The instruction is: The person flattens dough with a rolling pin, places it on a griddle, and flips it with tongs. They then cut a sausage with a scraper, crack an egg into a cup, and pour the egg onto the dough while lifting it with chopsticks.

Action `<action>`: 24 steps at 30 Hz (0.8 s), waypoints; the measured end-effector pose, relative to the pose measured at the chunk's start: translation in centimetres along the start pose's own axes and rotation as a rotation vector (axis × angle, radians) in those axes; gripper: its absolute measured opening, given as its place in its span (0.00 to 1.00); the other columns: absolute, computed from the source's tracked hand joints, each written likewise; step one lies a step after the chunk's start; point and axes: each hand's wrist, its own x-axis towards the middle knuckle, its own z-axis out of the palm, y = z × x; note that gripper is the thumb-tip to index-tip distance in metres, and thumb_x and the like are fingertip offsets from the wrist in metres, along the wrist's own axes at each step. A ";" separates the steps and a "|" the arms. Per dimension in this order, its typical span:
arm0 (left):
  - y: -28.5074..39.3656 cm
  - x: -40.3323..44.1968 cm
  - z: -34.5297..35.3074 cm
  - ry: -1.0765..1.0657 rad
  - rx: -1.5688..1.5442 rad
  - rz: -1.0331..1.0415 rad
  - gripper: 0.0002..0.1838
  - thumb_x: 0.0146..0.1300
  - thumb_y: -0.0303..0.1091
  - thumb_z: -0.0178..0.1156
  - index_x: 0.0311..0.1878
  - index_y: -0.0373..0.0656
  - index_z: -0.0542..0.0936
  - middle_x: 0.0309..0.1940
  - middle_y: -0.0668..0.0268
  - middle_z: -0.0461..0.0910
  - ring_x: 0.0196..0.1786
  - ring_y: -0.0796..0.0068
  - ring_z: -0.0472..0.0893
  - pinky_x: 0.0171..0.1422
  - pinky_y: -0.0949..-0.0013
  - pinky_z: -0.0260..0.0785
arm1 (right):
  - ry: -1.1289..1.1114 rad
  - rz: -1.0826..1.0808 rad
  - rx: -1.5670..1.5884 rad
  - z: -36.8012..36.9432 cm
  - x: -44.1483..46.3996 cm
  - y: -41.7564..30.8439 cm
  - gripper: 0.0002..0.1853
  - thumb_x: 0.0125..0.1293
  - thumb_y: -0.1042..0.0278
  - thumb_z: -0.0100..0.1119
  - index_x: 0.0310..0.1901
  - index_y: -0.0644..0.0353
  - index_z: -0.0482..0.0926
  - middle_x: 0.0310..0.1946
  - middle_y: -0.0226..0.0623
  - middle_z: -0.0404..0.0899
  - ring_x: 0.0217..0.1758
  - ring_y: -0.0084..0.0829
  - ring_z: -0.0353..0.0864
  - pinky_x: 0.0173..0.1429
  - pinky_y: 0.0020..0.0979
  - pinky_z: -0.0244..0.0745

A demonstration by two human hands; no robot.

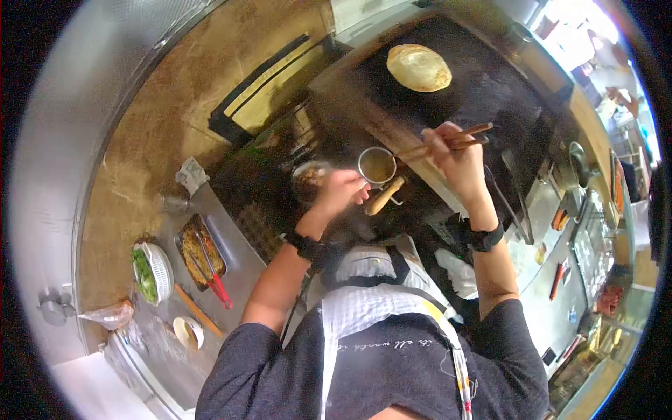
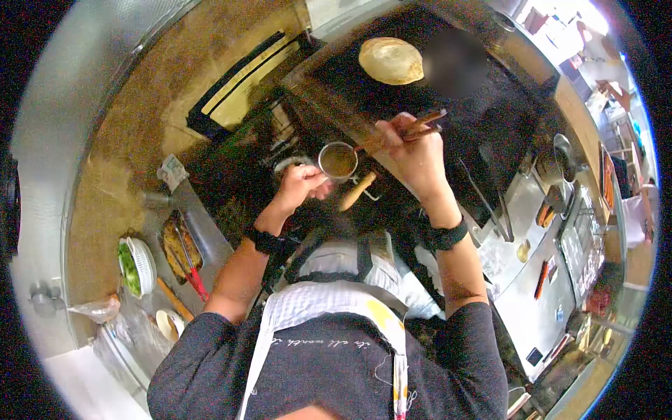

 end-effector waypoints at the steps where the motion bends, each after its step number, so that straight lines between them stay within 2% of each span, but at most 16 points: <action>1: 0.6 0.0 0.4 0.012 0.045 -0.019 0.10 0.63 0.31 0.54 0.32 0.35 0.79 0.23 0.64 0.79 0.25 0.79 0.77 0.30 0.76 0.70 | -0.044 -0.001 -0.183 -0.5 -0.1 -0.2 0.12 0.62 0.67 0.59 0.25 0.65 0.74 0.18 0.30 0.75 0.20 0.20 0.72 0.24 0.25 0.68; 2: 1.0 0.1 0.8 0.024 0.093 -0.034 0.10 0.63 0.32 0.54 0.32 0.35 0.80 0.23 0.64 0.79 0.25 0.80 0.77 0.30 0.76 0.69 | -0.063 0.142 -0.056 -0.9 -0.6 -1.7 0.11 0.59 0.67 0.61 0.25 0.65 0.74 0.18 0.33 0.75 0.22 0.21 0.74 0.27 0.26 0.70; 3: 1.1 0.4 1.1 0.008 0.105 -0.018 0.10 0.63 0.32 0.54 0.32 0.35 0.80 0.23 0.64 0.79 0.25 0.80 0.77 0.30 0.76 0.69 | -0.040 0.131 -0.056 -1.4 -0.5 -1.3 0.11 0.59 0.67 0.61 0.25 0.65 0.74 0.18 0.33 0.75 0.22 0.21 0.74 0.27 0.26 0.70; 5: 1.1 1.0 1.9 -0.026 0.031 -0.005 0.10 0.64 0.33 0.54 0.32 0.38 0.80 0.22 0.68 0.80 0.23 0.82 0.76 0.27 0.79 0.64 | 0.168 -0.139 -0.266 -2.3 -0.3 0.3 0.10 0.58 0.68 0.62 0.26 0.65 0.75 0.18 0.34 0.75 0.22 0.21 0.74 0.28 0.27 0.70; 7: 1.4 1.3 2.8 -0.037 0.053 -0.012 0.10 0.64 0.33 0.54 0.31 0.38 0.80 0.23 0.68 0.80 0.23 0.82 0.76 0.28 0.79 0.64 | -0.070 -0.064 -0.191 -3.5 -0.4 0.6 0.09 0.60 0.70 0.61 0.26 0.66 0.76 0.18 0.31 0.75 0.21 0.21 0.74 0.26 0.24 0.69; 9: 1.8 1.8 3.4 -0.030 0.089 -0.026 0.10 0.64 0.33 0.54 0.31 0.38 0.80 0.23 0.67 0.80 0.23 0.82 0.76 0.29 0.79 0.64 | 0.131 -0.002 0.037 -3.7 -0.9 -0.6 0.09 0.61 0.69 0.61 0.27 0.65 0.77 0.18 0.32 0.75 0.21 0.19 0.74 0.26 0.23 0.69; 13: 2.7 2.9 4.3 -0.049 0.085 -0.037 0.09 0.63 0.33 0.54 0.32 0.39 0.80 0.24 0.68 0.80 0.23 0.83 0.76 0.28 0.78 0.64 | 0.033 0.078 -0.080 -5.5 -1.2 0.3 0.09 0.61 0.68 0.61 0.28 0.65 0.77 0.19 0.31 0.76 0.20 0.17 0.73 0.23 0.22 0.67; 15: 3.2 3.4 4.7 -0.062 0.078 -0.017 0.10 0.63 0.33 0.54 0.31 0.37 0.80 0.23 0.67 0.79 0.24 0.82 0.76 0.29 0.78 0.66 | 0.263 -0.067 0.076 -5.6 -0.9 0.3 0.09 0.60 0.68 0.62 0.29 0.65 0.78 0.20 0.31 0.78 0.18 0.18 0.73 0.21 0.22 0.67; 16: 3.5 3.7 5.0 -0.069 0.066 0.002 0.11 0.63 0.34 0.55 0.31 0.35 0.80 0.22 0.66 0.79 0.24 0.81 0.76 0.30 0.78 0.68 | 0.271 -0.062 -0.207 -6.1 -0.9 0.2 0.08 0.60 0.68 0.62 0.30 0.64 0.78 0.21 0.31 0.79 0.18 0.18 0.73 0.22 0.21 0.68; 17: 3.5 4.1 5.2 -0.074 0.068 -0.002 0.11 0.63 0.34 0.55 0.31 0.35 0.80 0.22 0.66 0.79 0.24 0.81 0.76 0.30 0.78 0.68 | 0.275 -0.056 -0.206 -6.3 -0.9 0.1 0.08 0.60 0.68 0.62 0.30 0.64 0.78 0.21 0.31 0.79 0.18 0.18 0.73 0.22 0.21 0.68; 19: 3.8 5.2 5.3 -0.091 0.175 -0.006 0.09 0.62 0.33 0.55 0.32 0.39 0.80 0.23 0.69 0.80 0.23 0.84 0.75 0.28 0.79 0.64 | 0.174 0.078 -0.014 -6.7 -0.7 -0.4 0.07 0.59 0.69 0.63 0.30 0.64 0.79 0.21 0.31 0.79 0.19 0.18 0.74 0.24 0.21 0.70; 20: 4.2 5.9 5.3 -0.099 0.183 -0.006 0.09 0.62 0.33 0.55 0.32 0.39 0.80 0.23 0.69 0.80 0.23 0.84 0.75 0.28 0.79 0.64 | 0.261 0.011 0.011 -6.8 -0.3 0.2 0.07 0.58 0.69 0.63 0.30 0.64 0.78 0.21 0.31 0.79 0.20 0.18 0.74 0.24 0.21 0.70; 21: 4.5 6.4 5.2 -0.122 0.177 0.008 0.08 0.62 0.33 0.55 0.33 0.39 0.80 0.23 0.69 0.80 0.23 0.84 0.76 0.28 0.79 0.64 | 0.270 0.016 0.013 -7.1 -0.2 0.3 0.07 0.58 0.69 0.63 0.30 0.64 0.78 0.21 0.31 0.79 0.20 0.18 0.74 0.24 0.21 0.70; 23: 4.2 7.6 4.9 -0.156 0.169 0.009 0.08 0.62 0.33 0.56 0.33 0.40 0.80 0.23 0.69 0.80 0.23 0.84 0.76 0.28 0.79 0.65 | 0.135 0.058 -0.115 -7.4 -0.4 0.4 0.07 0.58 0.69 0.63 0.31 0.65 0.79 0.22 0.31 0.79 0.20 0.18 0.74 0.24 0.21 0.70; 24: 3.6 8.5 4.7 -0.152 0.174 0.005 0.08 0.62 0.33 0.55 0.32 0.40 0.80 0.23 0.69 0.80 0.23 0.84 0.76 0.28 0.79 0.65 | 0.127 0.097 -0.080 -7.4 0.0 0.2 0.08 0.61 0.69 0.61 0.32 0.66 0.79 0.23 0.34 0.80 0.23 0.19 0.77 0.25 0.21 0.73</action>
